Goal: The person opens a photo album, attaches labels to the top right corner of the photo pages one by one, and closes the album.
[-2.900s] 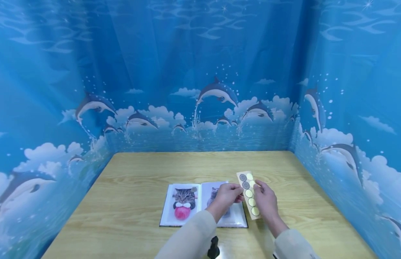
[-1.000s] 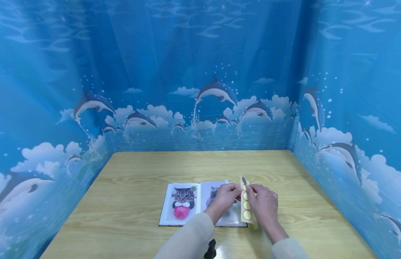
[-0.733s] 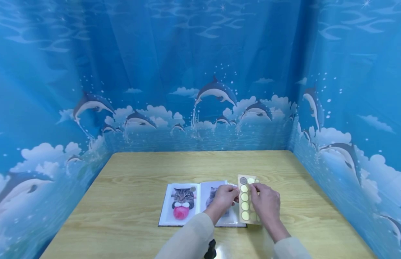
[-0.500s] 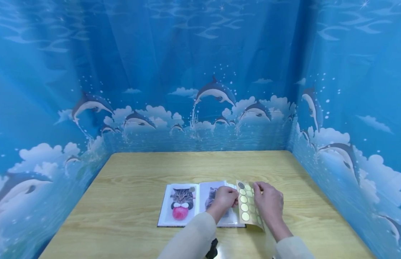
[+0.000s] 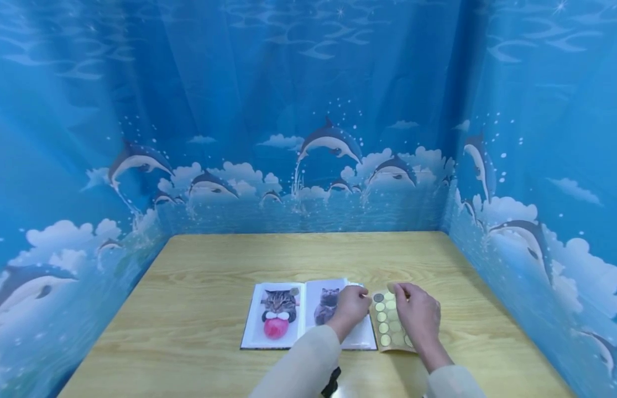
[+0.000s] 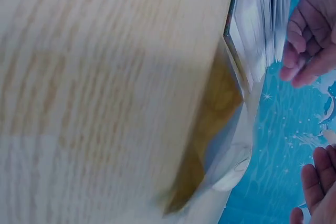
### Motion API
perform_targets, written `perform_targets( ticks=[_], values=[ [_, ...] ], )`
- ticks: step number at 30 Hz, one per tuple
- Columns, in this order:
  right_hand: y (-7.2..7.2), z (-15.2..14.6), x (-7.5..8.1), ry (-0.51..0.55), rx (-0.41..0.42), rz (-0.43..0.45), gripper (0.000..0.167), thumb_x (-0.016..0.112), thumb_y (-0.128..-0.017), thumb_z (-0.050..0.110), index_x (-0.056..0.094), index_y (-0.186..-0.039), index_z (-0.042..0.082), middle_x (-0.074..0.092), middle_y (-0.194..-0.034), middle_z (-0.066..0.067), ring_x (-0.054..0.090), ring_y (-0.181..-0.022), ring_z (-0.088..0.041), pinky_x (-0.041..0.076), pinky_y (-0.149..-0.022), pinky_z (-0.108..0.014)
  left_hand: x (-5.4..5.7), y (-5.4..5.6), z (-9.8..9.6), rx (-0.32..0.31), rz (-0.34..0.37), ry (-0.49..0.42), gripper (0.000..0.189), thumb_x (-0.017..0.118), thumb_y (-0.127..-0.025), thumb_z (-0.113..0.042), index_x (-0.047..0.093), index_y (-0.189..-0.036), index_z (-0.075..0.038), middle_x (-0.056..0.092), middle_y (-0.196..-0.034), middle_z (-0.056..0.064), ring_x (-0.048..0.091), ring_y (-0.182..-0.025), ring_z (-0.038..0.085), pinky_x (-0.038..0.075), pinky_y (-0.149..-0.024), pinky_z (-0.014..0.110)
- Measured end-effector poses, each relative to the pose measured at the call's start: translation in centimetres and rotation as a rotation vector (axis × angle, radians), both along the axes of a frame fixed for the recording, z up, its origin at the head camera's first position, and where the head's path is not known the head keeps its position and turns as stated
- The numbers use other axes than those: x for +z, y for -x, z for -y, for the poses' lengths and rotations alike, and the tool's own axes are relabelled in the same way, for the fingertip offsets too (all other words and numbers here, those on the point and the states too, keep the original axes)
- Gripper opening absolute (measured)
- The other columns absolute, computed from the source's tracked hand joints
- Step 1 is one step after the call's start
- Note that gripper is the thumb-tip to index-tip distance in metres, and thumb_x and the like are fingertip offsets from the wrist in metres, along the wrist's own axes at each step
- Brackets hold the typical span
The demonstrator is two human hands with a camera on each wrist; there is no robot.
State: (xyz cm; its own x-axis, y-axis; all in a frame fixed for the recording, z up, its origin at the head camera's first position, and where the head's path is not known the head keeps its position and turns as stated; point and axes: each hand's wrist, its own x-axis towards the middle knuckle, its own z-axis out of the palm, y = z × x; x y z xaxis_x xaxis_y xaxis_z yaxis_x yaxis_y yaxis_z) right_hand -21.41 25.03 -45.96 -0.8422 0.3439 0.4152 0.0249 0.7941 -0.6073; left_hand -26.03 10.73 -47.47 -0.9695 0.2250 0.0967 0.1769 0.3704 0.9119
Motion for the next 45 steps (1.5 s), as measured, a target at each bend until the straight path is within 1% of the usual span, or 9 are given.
perform_targets(
  ticks=[4, 8, 14, 17, 20, 27, 32, 40, 45],
  values=[
    [0.1, 0.2, -0.3, -0.004, 0.009, 0.021, 0.023, 0.062, -0.097, 0.023, 0.074, -0.104, 0.005, 0.072, -0.088, -0.012, 0.065, -0.078, -0.03, 0.045, -0.081, -0.052, -0.2, 0.2, 0.8, -0.031, -0.016, -0.044, 0.025, 0.066, -0.086, 0.003, 0.068, -0.111, 0.009, 0.065, -0.076, 0.004, 0.062, -0.061, 0.01, 0.052, -0.055, 0.021],
    [0.2, 0.3, -0.6, -0.013, 0.029, 0.047, 0.025, 0.061, -0.098, 0.024, 0.073, -0.107, 0.004, 0.073, -0.092, -0.014, 0.066, -0.081, -0.031, 0.044, -0.088, -0.055, -0.2, 0.3, 2.1, -0.037, -0.116, 0.034, 0.023, 0.067, -0.087, -0.004, 0.071, -0.109, 0.004, 0.067, -0.077, 0.002, 0.06, -0.068, 0.009, 0.052, -0.063, 0.023],
    [0.5, 0.5, -1.2, -0.022, 0.049, 0.07, 0.025, 0.06, -0.098, 0.023, 0.073, -0.108, 0.003, 0.073, -0.093, -0.015, 0.067, -0.079, -0.03, 0.044, -0.091, -0.057, 0.4, 0.0, 4.7, -0.027, -0.19, 0.26, 0.028, 0.069, -0.092, -0.018, 0.071, -0.113, 0.0, 0.07, -0.098, 0.01, 0.065, -0.094, 0.025, 0.053, -0.089, 0.04],
    [0.7, 0.7, -1.4, -0.027, 0.061, 0.086, 0.025, 0.06, -0.098, 0.023, 0.073, -0.108, 0.004, 0.073, -0.091, -0.013, 0.067, -0.077, -0.028, 0.044, -0.091, -0.057, 0.4, -0.3, 6.1, -0.024, -0.243, 0.382, 0.033, 0.07, -0.091, -0.024, 0.071, -0.114, 0.0, 0.068, -0.104, 0.013, 0.064, -0.101, 0.029, 0.052, -0.092, 0.043],
    [0.9, 0.9, -1.7, -0.04, 0.078, 0.089, 0.024, 0.06, -0.098, 0.022, 0.073, -0.108, 0.004, 0.073, -0.092, -0.013, 0.067, -0.08, -0.029, 0.045, -0.092, -0.057, 0.3, -0.9, 7.6, -0.032, -0.253, 0.498, 0.042, 0.071, -0.09, -0.031, 0.069, -0.12, -0.001, 0.066, -0.113, 0.016, 0.062, -0.107, 0.031, 0.051, -0.094, 0.045],
    [1.7, 1.7, -2.0, -0.093, 0.115, 0.067, 0.023, 0.061, -0.097, 0.022, 0.074, -0.106, 0.004, 0.074, -0.096, -0.014, 0.069, -0.089, -0.034, 0.045, -0.092, -0.057, -0.2, -2.7, 10.1, -0.121, -0.277, 0.73, 0.063, 0.068, -0.092, -0.041, 0.056, -0.134, 0.004, 0.051, -0.137, 0.03, 0.05, -0.127, 0.04, 0.042, -0.107, 0.05],
    [2.6, 2.5, -2.2, -0.132, 0.141, 0.065, 0.022, 0.063, -0.097, 0.023, 0.075, -0.102, 0.006, 0.074, -0.092, -0.011, 0.069, -0.085, -0.033, 0.047, -0.089, -0.056, -0.7, -3.7, 10.7, -0.166, -0.259, 0.771, 0.063, 0.068, -0.092, -0.042, 0.055, -0.136, 0.001, 0.048, -0.139, 0.028, 0.048, -0.129, 0.039, 0.042, -0.108, 0.05],
    [4.6, 4.5, -2.8, -0.218, 0.179, 0.022, 0.02, 0.067, -0.094, 0.027, 0.077, -0.097, 0.009, 0.075, -0.093, -0.011, 0.07, -0.086, -0.034, 0.049, -0.082, -0.053, -1.1, -4.4, 10.7, -0.158, -0.239, 0.785, 0.061, 0.069, -0.091, -0.041, 0.056, -0.137, -0.004, 0.048, -0.141, 0.026, 0.047, -0.13, 0.037, 0.046, -0.104, 0.048],
    [5.9, 5.8, -2.4, -0.278, 0.19, 0.086, 0.023, 0.064, -0.097, 0.027, 0.076, -0.101, 0.007, 0.074, -0.095, -0.012, 0.069, -0.088, -0.034, 0.048, -0.083, -0.053, -1.2, -4.4, 10.6, -0.157, -0.253, 0.811, 0.06, 0.069, -0.091, -0.041, 0.056, -0.136, -0.003, 0.049, -0.14, 0.025, 0.048, -0.128, 0.036, 0.048, -0.101, 0.047]
  ],
)
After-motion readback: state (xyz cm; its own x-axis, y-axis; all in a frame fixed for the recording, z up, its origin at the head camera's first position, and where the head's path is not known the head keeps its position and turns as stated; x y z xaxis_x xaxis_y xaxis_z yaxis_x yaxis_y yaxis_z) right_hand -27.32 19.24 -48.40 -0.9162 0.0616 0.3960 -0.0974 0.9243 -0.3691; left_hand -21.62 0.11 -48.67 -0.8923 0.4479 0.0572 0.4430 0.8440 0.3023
